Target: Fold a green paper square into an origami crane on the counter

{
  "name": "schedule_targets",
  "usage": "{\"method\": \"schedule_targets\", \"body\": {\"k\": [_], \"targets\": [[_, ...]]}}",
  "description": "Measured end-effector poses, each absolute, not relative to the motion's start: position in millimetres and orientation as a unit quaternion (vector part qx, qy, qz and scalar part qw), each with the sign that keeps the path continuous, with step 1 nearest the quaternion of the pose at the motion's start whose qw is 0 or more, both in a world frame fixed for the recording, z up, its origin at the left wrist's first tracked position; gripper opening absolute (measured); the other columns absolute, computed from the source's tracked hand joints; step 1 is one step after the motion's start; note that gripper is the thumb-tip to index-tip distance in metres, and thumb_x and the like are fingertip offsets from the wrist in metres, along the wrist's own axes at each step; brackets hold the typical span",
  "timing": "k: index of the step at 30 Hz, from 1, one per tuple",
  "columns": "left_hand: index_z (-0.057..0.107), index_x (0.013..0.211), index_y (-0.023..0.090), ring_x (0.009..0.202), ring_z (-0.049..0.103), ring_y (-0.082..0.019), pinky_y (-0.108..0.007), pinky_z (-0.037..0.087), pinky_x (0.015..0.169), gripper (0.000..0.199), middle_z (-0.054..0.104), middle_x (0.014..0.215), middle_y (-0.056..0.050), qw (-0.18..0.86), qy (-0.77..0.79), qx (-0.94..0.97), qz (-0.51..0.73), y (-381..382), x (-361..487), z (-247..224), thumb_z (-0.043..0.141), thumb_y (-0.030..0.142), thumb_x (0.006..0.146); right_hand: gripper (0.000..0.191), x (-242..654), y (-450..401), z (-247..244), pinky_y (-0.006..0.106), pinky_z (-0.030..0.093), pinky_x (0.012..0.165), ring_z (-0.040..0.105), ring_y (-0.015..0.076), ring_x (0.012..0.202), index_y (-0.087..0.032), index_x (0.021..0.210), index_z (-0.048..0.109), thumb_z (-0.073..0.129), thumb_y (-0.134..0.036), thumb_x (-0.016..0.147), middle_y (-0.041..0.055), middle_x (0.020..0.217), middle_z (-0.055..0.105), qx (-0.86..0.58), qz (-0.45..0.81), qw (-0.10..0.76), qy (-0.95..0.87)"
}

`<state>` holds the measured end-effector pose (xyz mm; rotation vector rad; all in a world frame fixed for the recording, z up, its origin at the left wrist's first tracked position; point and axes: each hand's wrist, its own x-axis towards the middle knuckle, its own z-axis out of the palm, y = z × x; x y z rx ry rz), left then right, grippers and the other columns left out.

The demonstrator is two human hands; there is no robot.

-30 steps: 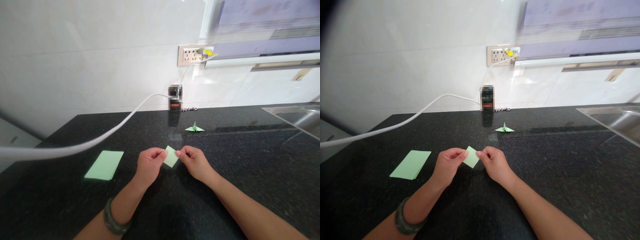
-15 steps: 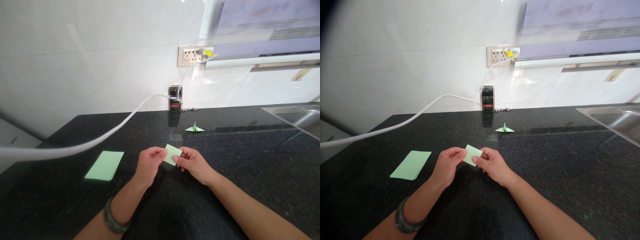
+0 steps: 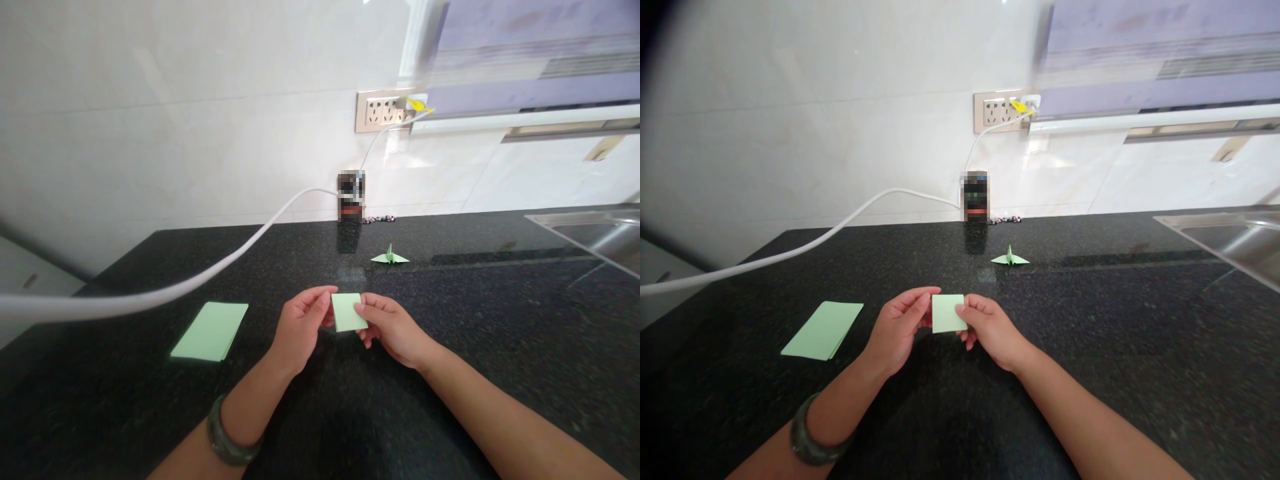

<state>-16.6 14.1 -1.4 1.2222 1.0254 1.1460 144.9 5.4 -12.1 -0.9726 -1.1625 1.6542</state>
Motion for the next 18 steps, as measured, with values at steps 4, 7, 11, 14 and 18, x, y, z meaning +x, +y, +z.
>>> {"method": "schedule_targets", "body": {"k": [4,7,11,14,18], "targets": [[0.064,0.094,0.015,0.064,0.054,-0.011,-0.024,0.044,0.060,0.027,0.063,0.072,-0.003,0.578,0.411,0.519,0.478,13.9,-16.7,-1.3,0.057,0.032,0.075,0.016,145.7,5.0,-10.9,0.015,0.036,0.035,0.046,0.0062,0.042,-0.015,0.081,0.052,0.052,-0.031,0.078,-0.0025,0.056,0.052,-0.358,0.727,0.425,-0.403],[0.065,0.093,0.015,0.066,0.054,-0.012,-0.024,0.044,0.059,0.026,0.063,0.076,-0.004,0.593,0.393,0.513,0.480,13.6,-16.6,-1.6,0.057,0.032,0.075,0.017,146.0,5.1,-9.7,0.015,0.037,0.035,0.046,0.0064,0.042,-0.014,0.083,0.053,0.052,-0.031,0.078,-0.0021,0.056,0.053,-0.342,0.749,0.424,-0.378],[0.064,0.095,0.017,0.067,0.054,-0.012,-0.024,0.044,0.059,0.025,0.064,0.080,-0.004,0.623,0.369,0.501,0.474,12.5,-16.4,0.2,0.059,0.028,0.073,0.017,146.5,5.7,-8.2,0.015,0.038,0.035,0.047,0.0067,0.042,-0.014,0.082,0.053,0.053,-0.031,0.078,-0.0023,0.054,0.052,-0.331,0.760,0.426,-0.363],[0.064,0.095,0.018,0.069,0.054,-0.012,-0.023,0.044,0.059,0.024,0.064,0.085,-0.005,0.636,0.363,0.494,0.470,12.0,-16.5,1.9,0.061,0.026,0.072,0.016,146.5,6.0,-7.7,0.015,0.038,0.035,0.047,0.0066,0.042,-0.014,0.081,0.052,0.054,-0.030,0.078,-0.0023,0.054,0.052,-0.333,0.759,0.425,-0.363],[0.064,0.095,0.017,0.072,0.054,-0.013,-0.023,0.044,0.060,0.024,0.064,0.088,-0.006,0.640,0.366,0.489,0.467,12.0,-16.7,2.3,0.060,0.024,0.072,0.016,146.4,6.2,-7.7,0.014,0.037,0.035,0.047,0.0062,0.041,-0.014,0.082,0.053,0.054,-0.029,0.078,-0.0021,0.055,0.052,-0.335,0.756,0.430,-0.363]]}}
